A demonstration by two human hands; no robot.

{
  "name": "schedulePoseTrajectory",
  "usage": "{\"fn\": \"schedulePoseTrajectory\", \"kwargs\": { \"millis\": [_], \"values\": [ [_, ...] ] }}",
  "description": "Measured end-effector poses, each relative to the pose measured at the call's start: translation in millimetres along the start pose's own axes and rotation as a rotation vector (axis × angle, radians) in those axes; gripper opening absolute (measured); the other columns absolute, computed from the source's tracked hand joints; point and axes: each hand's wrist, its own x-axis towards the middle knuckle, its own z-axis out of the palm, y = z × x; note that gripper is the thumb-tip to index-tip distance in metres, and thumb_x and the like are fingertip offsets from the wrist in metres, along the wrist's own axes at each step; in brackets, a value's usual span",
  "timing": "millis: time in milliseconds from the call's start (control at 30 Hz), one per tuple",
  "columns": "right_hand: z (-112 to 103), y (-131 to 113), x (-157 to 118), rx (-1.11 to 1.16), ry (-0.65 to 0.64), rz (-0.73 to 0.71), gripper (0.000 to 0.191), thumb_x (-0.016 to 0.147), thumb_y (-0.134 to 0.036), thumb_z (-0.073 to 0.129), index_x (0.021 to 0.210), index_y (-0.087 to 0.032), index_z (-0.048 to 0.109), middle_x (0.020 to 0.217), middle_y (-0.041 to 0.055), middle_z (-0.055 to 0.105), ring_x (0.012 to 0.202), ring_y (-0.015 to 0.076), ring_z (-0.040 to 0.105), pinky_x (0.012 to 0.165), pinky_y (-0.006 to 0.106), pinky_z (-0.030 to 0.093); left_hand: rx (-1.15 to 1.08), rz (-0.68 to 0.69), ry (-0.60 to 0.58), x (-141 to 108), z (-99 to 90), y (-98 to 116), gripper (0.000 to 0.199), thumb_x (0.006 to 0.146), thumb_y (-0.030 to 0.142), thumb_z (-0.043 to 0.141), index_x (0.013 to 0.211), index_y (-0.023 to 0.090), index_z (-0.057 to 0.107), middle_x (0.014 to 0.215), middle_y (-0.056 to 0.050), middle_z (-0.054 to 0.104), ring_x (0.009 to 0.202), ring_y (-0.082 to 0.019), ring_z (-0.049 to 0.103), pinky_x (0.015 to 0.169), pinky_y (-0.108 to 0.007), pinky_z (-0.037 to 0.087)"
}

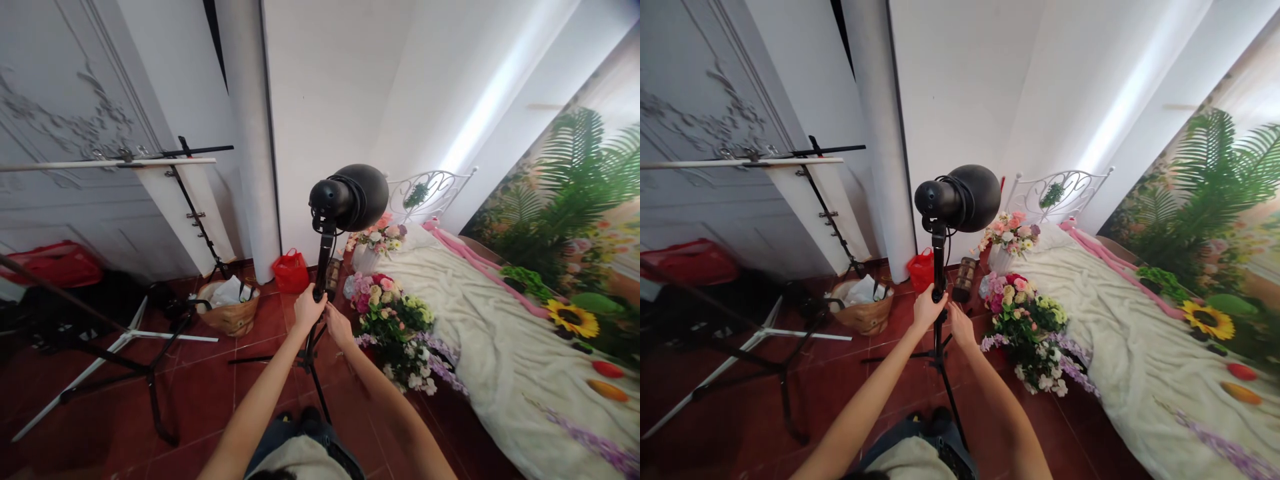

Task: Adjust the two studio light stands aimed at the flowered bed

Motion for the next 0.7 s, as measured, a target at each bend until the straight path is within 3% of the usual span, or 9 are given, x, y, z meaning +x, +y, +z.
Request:
{"fn": "schedulePoseTrajectory", "kwargs": {
  "millis": [67, 133, 233, 300, 400, 500, 600, 700],
  "values": [
    [15.2, 1.3, -23.6, 0.041, 0.046, -0.051, 0.043, 0.084, -0.012, 0.04, 0.127, -0.013, 0.046, 0.148, 0.0148, 0.032, 0.138, 0.0211, 0.027, 0.111, 0.039, 0.028, -0.029, 0.001, 0.006, 0.6, 0.8, 0.4, 0.029, 0.084, 0.046, 0.053, 0.102, 0.024, 0.058, 0.094, -0.006, 0.071, 0.091, -0.022, 0.066, 0.07, -0.027, 0.044],
    [28.1, 9.0, -47.7, 0.081, -0.099, -0.053, 0.05, 0.076, -0.013, 0.053, 0.125, -0.013, 0.049, 0.149, 0.0156, 0.03, 0.139, 0.0254, 0.024, 0.113, 0.041, 0.025, -0.076, -0.015, 0.014, 2.8, 0.8, -0.2, 0.03, 0.082, 0.045, 0.057, 0.103, 0.024, 0.058, 0.096, -0.006, 0.07, 0.093, -0.023, 0.065, 0.073, -0.028, 0.045],
    [37.2, 30.3, -74.1, 0.161, -0.486, 0.073, 0.057, 0.065, -0.013, 0.066, 0.121, -0.018, 0.054, 0.13, 0.0179, 0.054, 0.123, 0.0296, 0.049, 0.103, 0.04, 0.039, -0.301, 0.002, -0.063, 8.5, -3.8, -10.7, 0.032, 0.078, 0.041, 0.062, 0.105, 0.023, 0.06, 0.098, -0.005, 0.07, 0.094, -0.021, 0.065, 0.079, -0.029, 0.047],
    [31.9, 42.3, -78.2, 0.212, -0.56, 0.145, 0.059, 0.065, -0.018, 0.07, 0.122, -0.02, 0.053, 0.119, 0.017, 0.061, 0.113, 0.0293, 0.057, 0.097, 0.04, 0.045, -0.561, 0.043, -0.175, 12.6, -9.0, -28.5, 0.034, 0.081, 0.038, 0.056, 0.11, 0.021, 0.059, 0.103, -0.007, 0.069, 0.097, -0.019, 0.064, 0.084, -0.03, 0.048],
    [4.6, 38.9, -59.7, 0.42, -0.276, 0.101, 0.087, 0.064, -0.036, 0.076, 0.137, -0.018, 0.033, 0.135, 0.0177, 0.046, 0.127, 0.0288, 0.044, 0.104, 0.045, 0.038, -0.824, 0.065, -0.273, 16.1, -11.2, -66.2, 0.036, 0.087, 0.032, 0.043, 0.118, 0.018, 0.056, 0.115, -0.011, 0.065, 0.105, -0.018, 0.062, 0.091, -0.032, 0.047],
    [-31.3, 3.1, -22.6, 0.689, 0.041, 0.027, 0.113, 0.059, -0.046, 0.08, 0.144, -0.019, 0.011, 0.144, 0.0189, 0.032, 0.136, 0.0277, 0.031, 0.108, 0.047, 0.032, -0.792, 0.08, -0.315, 15.1, 2.9, -93.8, 0.034, 0.078, 0.023, 0.053, 0.111, 0.017, 0.058, 0.115, -0.012, 0.064, 0.11, -0.018, 0.059, 0.097, -0.036, 0.045],
    [-49.3, -47.8, 12.1, 0.836, 0.176, -0.006, 0.117, 0.059, -0.046, 0.081, 0.145, -0.022, 0.005, 0.142, 0.0174, 0.035, 0.132, 0.0263, 0.037, 0.107, 0.045, 0.035, -0.753, 0.146, -0.36, 12.3, 27.2, -92.2, 0.04, 0.068, 0.019, 0.064, 0.108, 0.016, 0.057, 0.115, -0.012, 0.064, 0.109, -0.021, 0.059, 0.097, -0.037, 0.045],
    [-40.7, -85.5, 32.3, 0.834, 0.328, 0.062, 0.111, 0.066, -0.046, 0.076, 0.145, -0.02, 0.001, 0.133, 0.0167, 0.044, 0.121, 0.0246, 0.049, 0.101, 0.041, 0.042, -0.655, 0.129, -0.333, 11.9, 46.7, -71.4, 0.034, 0.075, 0.02, 0.06, 0.109, 0.016, 0.056, 0.116, -0.014, 0.063, 0.106, -0.021, 0.059, 0.093, -0.032, 0.047]
  ]
}}
